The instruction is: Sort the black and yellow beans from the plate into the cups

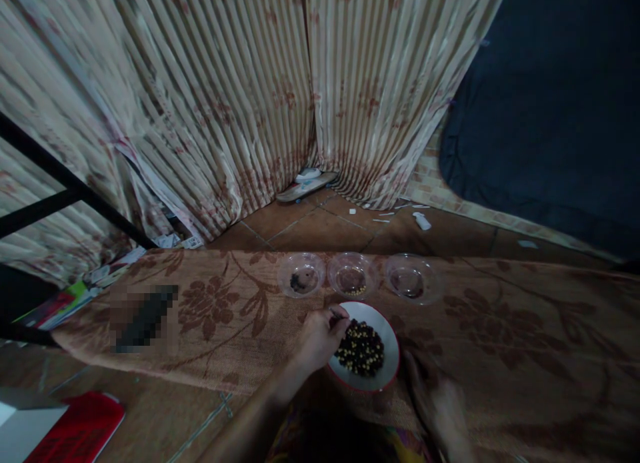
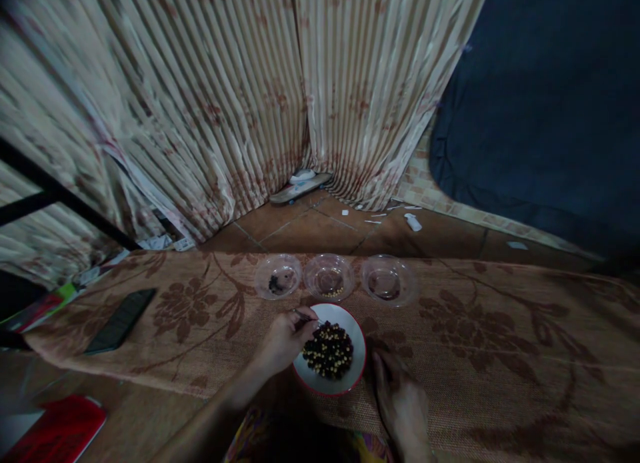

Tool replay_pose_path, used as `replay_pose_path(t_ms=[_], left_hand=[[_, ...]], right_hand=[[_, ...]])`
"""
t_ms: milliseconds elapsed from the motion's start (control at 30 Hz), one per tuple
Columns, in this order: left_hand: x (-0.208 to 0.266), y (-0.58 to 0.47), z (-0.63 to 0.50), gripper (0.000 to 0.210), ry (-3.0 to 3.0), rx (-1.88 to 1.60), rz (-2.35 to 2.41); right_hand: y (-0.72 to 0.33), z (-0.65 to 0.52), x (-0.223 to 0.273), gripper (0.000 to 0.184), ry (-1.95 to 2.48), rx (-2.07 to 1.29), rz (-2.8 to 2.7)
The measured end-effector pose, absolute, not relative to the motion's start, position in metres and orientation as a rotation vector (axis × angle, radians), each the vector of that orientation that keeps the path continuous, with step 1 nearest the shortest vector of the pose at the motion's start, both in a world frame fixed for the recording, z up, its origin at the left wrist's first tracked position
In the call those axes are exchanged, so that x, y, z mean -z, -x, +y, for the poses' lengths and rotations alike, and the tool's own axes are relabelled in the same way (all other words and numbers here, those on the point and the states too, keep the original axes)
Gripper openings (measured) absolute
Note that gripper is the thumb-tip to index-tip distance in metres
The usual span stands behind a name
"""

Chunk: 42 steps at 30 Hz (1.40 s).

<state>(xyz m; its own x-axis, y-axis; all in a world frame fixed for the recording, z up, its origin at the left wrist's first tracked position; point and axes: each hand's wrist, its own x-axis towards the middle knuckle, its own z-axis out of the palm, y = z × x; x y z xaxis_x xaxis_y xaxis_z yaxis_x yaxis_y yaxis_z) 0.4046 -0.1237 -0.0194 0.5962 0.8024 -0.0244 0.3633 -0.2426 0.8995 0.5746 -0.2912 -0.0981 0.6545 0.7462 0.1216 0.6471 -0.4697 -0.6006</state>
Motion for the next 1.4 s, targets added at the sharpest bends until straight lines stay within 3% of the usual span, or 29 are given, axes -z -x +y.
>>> replay_pose_path(t_ms=[1400], left_hand=[[0.0243,-0.4050,-0.1237,0.018,-1.842,-0.537,0.947]], right_hand=[[-0.5742,-0.2920,0.0960,0.049,2.225,-0.203,-1.087]])
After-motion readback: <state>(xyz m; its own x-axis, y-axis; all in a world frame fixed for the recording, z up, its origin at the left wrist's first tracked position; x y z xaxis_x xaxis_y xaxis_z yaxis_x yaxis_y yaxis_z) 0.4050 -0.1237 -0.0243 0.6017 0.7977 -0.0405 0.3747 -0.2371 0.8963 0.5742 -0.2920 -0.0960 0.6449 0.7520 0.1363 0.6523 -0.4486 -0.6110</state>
